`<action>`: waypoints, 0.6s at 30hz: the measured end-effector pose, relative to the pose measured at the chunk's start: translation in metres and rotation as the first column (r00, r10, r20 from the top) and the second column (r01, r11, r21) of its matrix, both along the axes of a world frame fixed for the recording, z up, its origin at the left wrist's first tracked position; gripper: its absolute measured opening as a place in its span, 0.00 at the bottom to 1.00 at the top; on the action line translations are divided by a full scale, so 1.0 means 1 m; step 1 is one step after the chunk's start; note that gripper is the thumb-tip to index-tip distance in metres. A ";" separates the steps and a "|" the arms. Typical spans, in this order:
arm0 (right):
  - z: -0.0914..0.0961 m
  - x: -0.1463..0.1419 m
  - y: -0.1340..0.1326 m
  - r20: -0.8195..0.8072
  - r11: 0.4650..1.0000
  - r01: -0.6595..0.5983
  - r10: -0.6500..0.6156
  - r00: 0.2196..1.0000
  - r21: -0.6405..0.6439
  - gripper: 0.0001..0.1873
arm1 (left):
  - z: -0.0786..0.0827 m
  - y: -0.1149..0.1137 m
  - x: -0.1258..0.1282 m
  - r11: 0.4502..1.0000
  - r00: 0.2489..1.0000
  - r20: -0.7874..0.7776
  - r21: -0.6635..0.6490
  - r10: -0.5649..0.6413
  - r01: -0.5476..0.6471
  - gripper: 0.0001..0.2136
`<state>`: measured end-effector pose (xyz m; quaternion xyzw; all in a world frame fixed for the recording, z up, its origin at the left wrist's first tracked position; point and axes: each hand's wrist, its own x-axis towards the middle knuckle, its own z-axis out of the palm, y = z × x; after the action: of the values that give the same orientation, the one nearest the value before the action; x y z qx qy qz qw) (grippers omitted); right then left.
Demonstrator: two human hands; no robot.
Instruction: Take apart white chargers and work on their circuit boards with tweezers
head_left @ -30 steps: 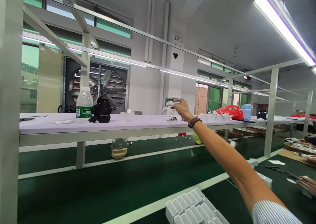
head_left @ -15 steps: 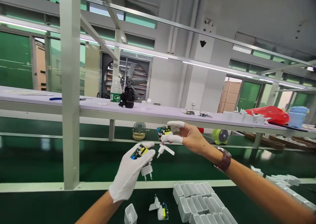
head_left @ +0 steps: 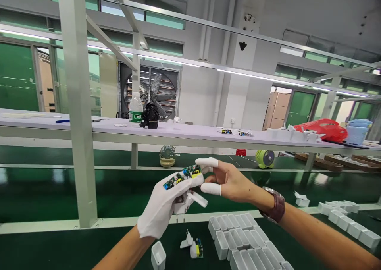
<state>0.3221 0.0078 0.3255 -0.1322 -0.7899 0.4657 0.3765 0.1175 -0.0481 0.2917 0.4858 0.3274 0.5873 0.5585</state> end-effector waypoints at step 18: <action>0.004 0.088 0.169 -0.238 -0.070 0.497 -0.929 0.282 0.865 0.38 | -0.039 -0.034 -0.061 0.957 0.965 0.098 -0.188 0.242 -0.221 0.19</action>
<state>0.4099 0.1770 0.3295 -0.4490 -0.7420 -0.3161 0.3846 0.0562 -0.0816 0.2524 0.3567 0.3983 0.6458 0.5450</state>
